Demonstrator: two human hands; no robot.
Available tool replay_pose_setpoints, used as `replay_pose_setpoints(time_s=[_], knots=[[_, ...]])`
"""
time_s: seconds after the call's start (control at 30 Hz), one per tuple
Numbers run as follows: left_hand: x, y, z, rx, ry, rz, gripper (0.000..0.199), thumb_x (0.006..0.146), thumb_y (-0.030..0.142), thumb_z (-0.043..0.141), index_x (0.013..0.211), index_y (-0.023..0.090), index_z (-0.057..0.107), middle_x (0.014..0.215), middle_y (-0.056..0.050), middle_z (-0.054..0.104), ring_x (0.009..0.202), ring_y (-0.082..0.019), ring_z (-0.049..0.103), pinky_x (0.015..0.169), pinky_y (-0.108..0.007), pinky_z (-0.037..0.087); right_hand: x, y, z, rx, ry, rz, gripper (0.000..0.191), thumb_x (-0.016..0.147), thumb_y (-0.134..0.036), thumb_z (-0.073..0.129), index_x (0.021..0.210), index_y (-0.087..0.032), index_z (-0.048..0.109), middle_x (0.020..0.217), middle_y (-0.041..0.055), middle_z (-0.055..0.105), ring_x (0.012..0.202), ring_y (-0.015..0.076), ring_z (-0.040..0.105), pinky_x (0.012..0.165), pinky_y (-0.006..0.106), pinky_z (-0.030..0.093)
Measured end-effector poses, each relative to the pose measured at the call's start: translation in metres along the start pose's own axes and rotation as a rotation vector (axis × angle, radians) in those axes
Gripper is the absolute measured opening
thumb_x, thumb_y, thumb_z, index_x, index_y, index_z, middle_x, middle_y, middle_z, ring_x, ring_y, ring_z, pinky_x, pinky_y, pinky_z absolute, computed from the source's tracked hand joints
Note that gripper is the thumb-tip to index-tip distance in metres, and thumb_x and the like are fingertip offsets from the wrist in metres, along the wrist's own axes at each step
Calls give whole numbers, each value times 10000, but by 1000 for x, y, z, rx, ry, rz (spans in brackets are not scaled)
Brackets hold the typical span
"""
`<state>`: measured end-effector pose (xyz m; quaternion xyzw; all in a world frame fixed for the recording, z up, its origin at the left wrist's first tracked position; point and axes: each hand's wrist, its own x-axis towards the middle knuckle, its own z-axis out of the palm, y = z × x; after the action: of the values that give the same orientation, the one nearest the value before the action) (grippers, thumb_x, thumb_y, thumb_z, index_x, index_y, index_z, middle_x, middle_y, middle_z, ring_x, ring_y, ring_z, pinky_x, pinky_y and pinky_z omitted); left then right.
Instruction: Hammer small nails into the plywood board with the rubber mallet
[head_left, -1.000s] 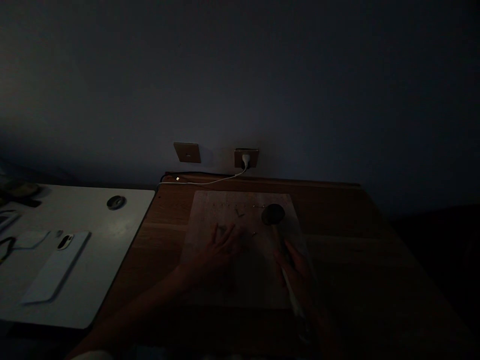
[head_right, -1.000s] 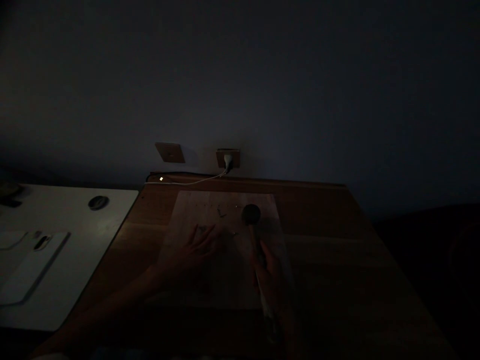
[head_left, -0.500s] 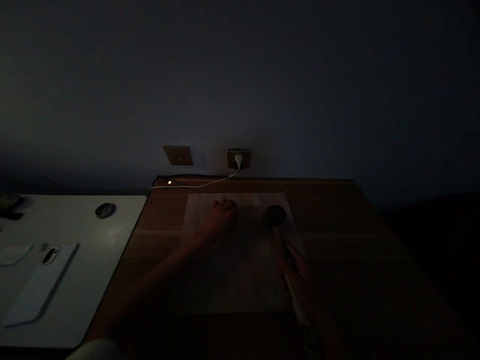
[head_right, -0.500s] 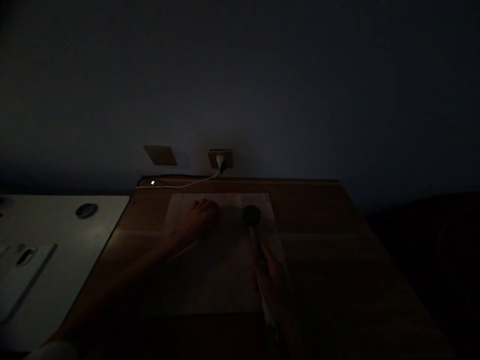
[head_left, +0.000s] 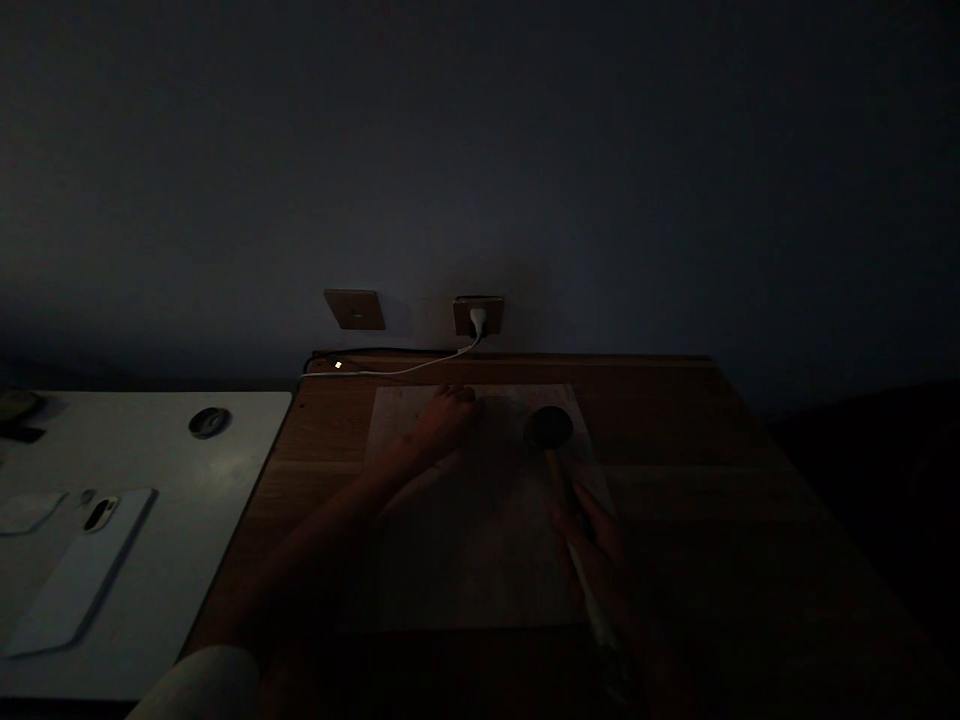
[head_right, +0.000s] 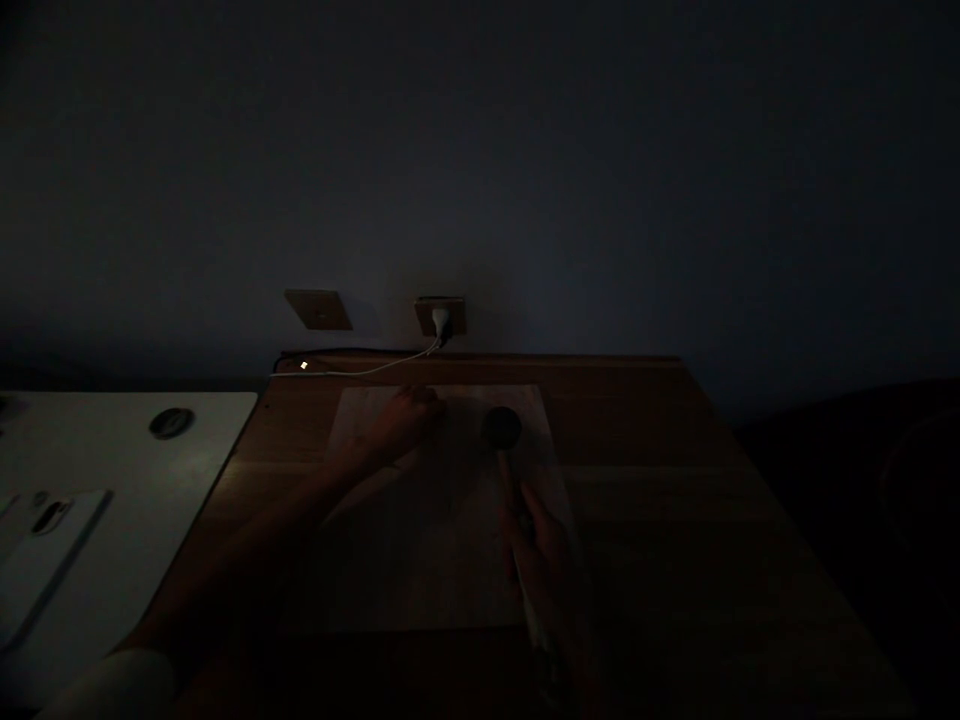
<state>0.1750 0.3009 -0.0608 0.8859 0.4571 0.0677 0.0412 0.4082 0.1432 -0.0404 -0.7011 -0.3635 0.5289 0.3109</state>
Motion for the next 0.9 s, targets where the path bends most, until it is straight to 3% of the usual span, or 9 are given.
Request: replay_pose_setpoints(time_s=[0.23, 0.37, 0.47, 0.7, 0.9], knots=[[3, 7, -1, -19, -38, -2, 214, 962, 131, 539, 1034, 137, 741, 1041, -150, 723, 1026, -280, 668, 973, -410, 488, -1, -8, 4, -27, -1, -8, 898, 767, -663, 633, 1487, -152, 470, 573, -74, 542, 445, 136, 504, 369, 223, 395], [7, 2, 10, -314, 57, -102, 246, 937, 118, 536, 1100, 162, 714, 1052, -112, 740, 982, -230, 683, 904, -341, 519, 6, -13, 11, -26, -55, -39, 847, 765, -650, 637, 1434, -147, 509, 546, -84, 509, 417, 127, 469, 347, 217, 375], [7, -7, 20, -529, 99, -151, 215, 890, 139, 577, 1046, 169, 722, 997, -65, 756, 876, -188, 693, 809, -285, 527, 12, -17, 16, -2, -105, -76, 805, 785, -626, 629, 1425, -155, 501, 532, -94, 493, 414, 121, 450, 344, 207, 365], [4, -20, 32, -646, 143, -133, 211, 805, 131, 618, 966, 151, 753, 961, -55, 758, 854, -183, 691, 801, -277, 522, 29, -24, 34, 23, -160, -137, 793, 789, -615, 635, 1398, -125, 507, 506, -97, 491, 389, 114, 430, 335, 199, 347], [1, -19, 34, -738, 176, -156, 319, 812, 135, 634, 1119, 159, 718, 1012, -46, 774, 874, -178, 707, 800, -266, 532, 46, -22, 43, -16, -224, -264, 526, 868, -549, 598, 1250, -187, 604, 472, -98, 471, 368, 106, 429, 335, 184, 326]])
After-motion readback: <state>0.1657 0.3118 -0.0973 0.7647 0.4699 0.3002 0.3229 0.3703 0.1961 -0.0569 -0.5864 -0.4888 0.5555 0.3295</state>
